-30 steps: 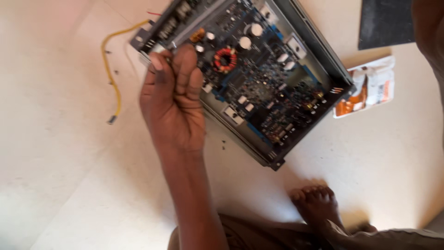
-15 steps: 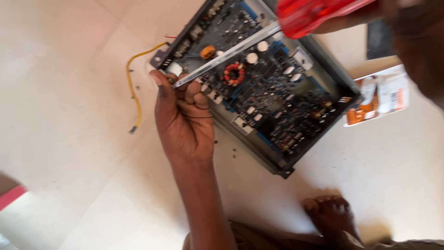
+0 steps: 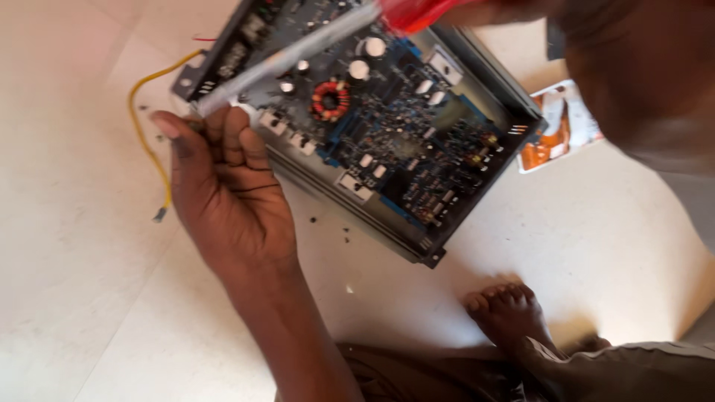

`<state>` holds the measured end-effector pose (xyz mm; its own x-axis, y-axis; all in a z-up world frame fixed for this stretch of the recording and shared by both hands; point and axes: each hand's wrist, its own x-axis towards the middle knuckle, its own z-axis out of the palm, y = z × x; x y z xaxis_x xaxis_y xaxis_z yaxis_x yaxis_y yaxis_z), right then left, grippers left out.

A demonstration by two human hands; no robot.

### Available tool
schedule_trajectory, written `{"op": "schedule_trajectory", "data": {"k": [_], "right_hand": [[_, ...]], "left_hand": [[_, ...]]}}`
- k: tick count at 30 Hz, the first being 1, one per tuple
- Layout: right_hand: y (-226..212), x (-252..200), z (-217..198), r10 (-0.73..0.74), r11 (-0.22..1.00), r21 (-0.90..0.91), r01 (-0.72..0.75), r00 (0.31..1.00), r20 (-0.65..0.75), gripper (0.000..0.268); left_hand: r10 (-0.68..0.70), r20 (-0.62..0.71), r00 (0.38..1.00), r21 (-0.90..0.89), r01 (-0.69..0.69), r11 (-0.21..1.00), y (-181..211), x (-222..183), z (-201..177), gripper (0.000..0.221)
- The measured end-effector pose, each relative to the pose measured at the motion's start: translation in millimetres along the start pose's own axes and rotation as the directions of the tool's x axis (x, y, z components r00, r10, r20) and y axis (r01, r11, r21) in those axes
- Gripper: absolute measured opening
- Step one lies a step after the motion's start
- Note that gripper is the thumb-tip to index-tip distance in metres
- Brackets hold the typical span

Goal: The person uses a screwdriver to loosen and remove screws from the circuit board and connectors of an electronic amplifier.

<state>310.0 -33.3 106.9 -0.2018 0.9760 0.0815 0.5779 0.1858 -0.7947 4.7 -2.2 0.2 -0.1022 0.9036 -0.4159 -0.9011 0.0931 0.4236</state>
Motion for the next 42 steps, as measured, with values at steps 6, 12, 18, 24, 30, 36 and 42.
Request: {"op": "schedule_trajectory", "data": {"k": [6,12,18,24,30,36,42], "right_hand": [[-2.7,-4.7,-4.0,0.005,1.000,-0.021,-0.006,1.000,-0.008,0.019],[-11.7,-1.7,11.0,0.011,0.999,0.031,-0.008,0.995,-0.103,0.015],[-15.3,-4.8,36.4,-0.054,0.969,0.220,0.114,0.964,-0.261,0.016],[-9.6,-11.3,38.3,-0.075,0.937,0.296,0.185,0.935,-0.347,0.024],[-3.0,-13.6,32.2,-0.083,0.943,0.274,0.189,0.931,-0.355,0.036],[3.8,-23.2,24.0,-0.118,0.978,0.133,0.164,0.947,-0.299,0.036],[19.9,-47.1,12.9,-0.021,0.978,0.188,0.090,0.941,-0.338,0.033]], "left_hand": [[-0.003,0.003,1.000,-0.084,0.003,0.996,-4.1,-1.3,7.4,0.026],[0.038,0.095,0.995,-0.033,-0.035,0.999,3.2,-3.2,8.5,0.023],[0.026,0.057,0.998,-0.087,-0.021,0.996,0.4,-4.4,8.2,0.023],[0.018,0.041,0.999,-0.129,-0.012,0.992,-5.6,-6.7,10.7,0.022],[0.031,0.058,0.998,-0.140,-0.022,0.990,-8.1,-6.9,10.7,0.024],[0.017,0.026,1.000,0.013,-0.018,1.000,-21.7,-7.0,5.6,0.026],[-0.099,0.037,0.994,0.053,0.097,0.994,-41.9,-9.3,11.9,0.024]]}}
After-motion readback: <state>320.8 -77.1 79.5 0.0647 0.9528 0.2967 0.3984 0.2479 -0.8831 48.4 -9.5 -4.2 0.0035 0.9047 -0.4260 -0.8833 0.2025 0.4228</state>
